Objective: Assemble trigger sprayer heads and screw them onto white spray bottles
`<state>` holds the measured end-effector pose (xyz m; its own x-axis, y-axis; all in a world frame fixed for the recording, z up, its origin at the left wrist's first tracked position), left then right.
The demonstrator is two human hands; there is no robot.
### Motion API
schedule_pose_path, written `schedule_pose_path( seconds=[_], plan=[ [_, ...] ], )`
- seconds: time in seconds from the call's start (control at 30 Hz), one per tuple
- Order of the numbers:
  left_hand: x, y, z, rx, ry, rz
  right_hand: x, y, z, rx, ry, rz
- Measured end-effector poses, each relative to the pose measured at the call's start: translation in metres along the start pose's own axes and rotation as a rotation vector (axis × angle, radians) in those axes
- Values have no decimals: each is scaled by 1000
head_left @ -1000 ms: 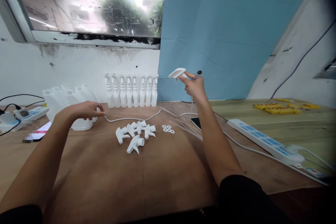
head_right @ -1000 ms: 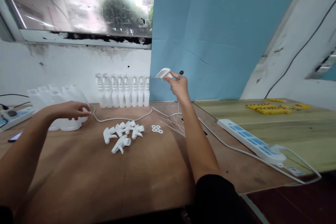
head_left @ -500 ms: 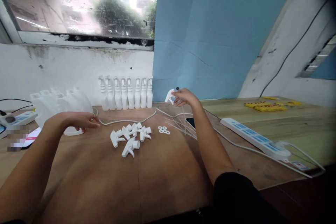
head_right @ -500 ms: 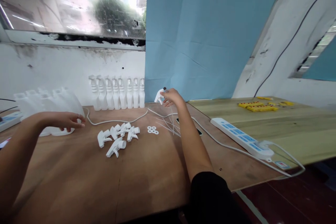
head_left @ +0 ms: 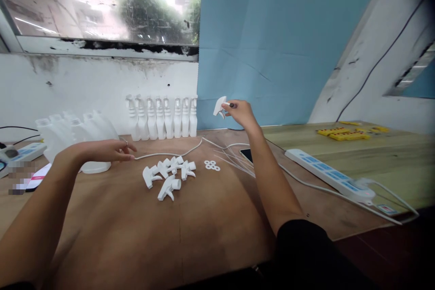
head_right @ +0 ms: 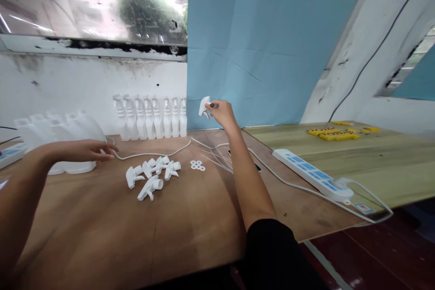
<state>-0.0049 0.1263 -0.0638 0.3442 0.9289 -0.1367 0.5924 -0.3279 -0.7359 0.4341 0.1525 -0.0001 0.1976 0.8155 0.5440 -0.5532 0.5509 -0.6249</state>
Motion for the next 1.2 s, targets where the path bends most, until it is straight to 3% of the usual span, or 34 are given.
schedule_pose_path(
  seconds=[0.07,0.23,0.37,0.53,0.67,0.87,0.97,1.1,1.2],
  plan=[
    [-1,8,-5,11,-8,134,-4,-2,11,116,-42,-32],
    [-7,19,-46,-153,195,39,-27,9,57,262,-188,138],
    [-9,45,-86,-640,431,-63,-63,26,108,189,-385,280],
    [5,81,-94,-1109,421,-108,-104,51,151,60,-594,326],
    [11,86,-90,-1288,391,-138,-116,60,159,82,-638,359],
    [10,83,-88,-1493,292,-23,-111,47,152,452,-441,453],
    [11,84,-85,-1460,276,-76,-113,42,154,520,-392,495],
    [12,87,-81,-1308,227,-184,-120,37,163,536,-469,524],
    [12,87,-80,-1292,198,-196,-124,37,165,502,-501,558]
  ],
)
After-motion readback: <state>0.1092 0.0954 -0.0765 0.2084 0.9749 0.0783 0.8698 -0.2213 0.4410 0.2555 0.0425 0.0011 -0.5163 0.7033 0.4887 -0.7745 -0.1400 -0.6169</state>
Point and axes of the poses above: each hand's wrist, its own x-axis towards the middle knuckle, its own y-axis out of the palm, z = x × y, the point moved 6 cm from there along x, towards the middle knuckle, and after that the axes turned 15 degrees about -x, right-handed, at the moved point
